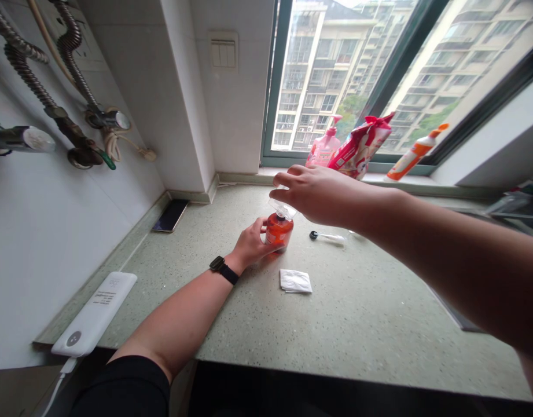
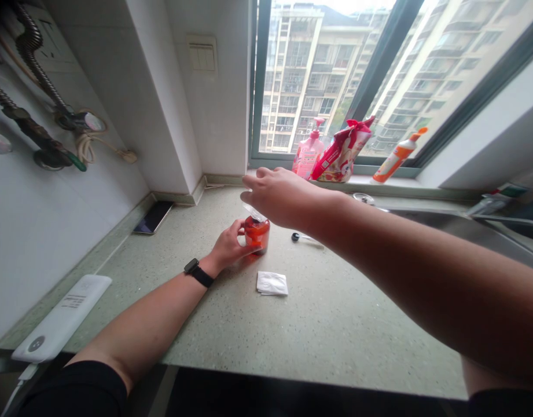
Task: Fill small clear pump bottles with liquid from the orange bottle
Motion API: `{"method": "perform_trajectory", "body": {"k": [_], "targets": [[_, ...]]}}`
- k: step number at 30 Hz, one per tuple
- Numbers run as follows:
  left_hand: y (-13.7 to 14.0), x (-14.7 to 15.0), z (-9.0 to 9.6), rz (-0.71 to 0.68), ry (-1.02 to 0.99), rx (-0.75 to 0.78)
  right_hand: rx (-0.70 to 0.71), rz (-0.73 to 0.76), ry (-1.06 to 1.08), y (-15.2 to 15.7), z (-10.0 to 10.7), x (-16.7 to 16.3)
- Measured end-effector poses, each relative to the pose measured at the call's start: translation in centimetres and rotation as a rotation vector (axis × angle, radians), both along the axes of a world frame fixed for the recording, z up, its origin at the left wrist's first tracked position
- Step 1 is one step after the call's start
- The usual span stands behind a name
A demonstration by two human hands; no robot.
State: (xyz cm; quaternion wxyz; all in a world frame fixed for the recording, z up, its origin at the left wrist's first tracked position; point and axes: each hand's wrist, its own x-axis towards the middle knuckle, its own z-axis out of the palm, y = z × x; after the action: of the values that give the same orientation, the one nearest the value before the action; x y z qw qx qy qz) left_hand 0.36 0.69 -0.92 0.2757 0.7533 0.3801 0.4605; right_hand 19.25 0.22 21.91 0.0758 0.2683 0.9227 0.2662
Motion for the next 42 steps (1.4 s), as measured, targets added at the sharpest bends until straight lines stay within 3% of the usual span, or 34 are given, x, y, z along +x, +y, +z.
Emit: {"method": "perform_trajectory", "body": {"k": [13,23,34,39,42], "targets": [[-0.3,-0.1,0.3,0.009,0.000,-0.013,0.015,0.034,0.048,0.2,-0.4,0.3],[-0.4,-0.3,0.8,0.049,0.034,0.039,-0.040,-0.048,0.211,-0.4,-1.5,3.1],[-0.4,-0.2,0.9,0.075,0.165,0.185,-0.057,-0.134,0.655,-2.6,-7.9,8.8],[-0.5,-0.3,1.0,0.062,0.152,0.176,-0.031,-0.121,0.843,-2.9,-10.4,10.0],[-0.5,-0.4,1.1,0.063,0.124,0.142,-0.039,-0.110,0.998,-2.4,-13.1,10.5]]}}
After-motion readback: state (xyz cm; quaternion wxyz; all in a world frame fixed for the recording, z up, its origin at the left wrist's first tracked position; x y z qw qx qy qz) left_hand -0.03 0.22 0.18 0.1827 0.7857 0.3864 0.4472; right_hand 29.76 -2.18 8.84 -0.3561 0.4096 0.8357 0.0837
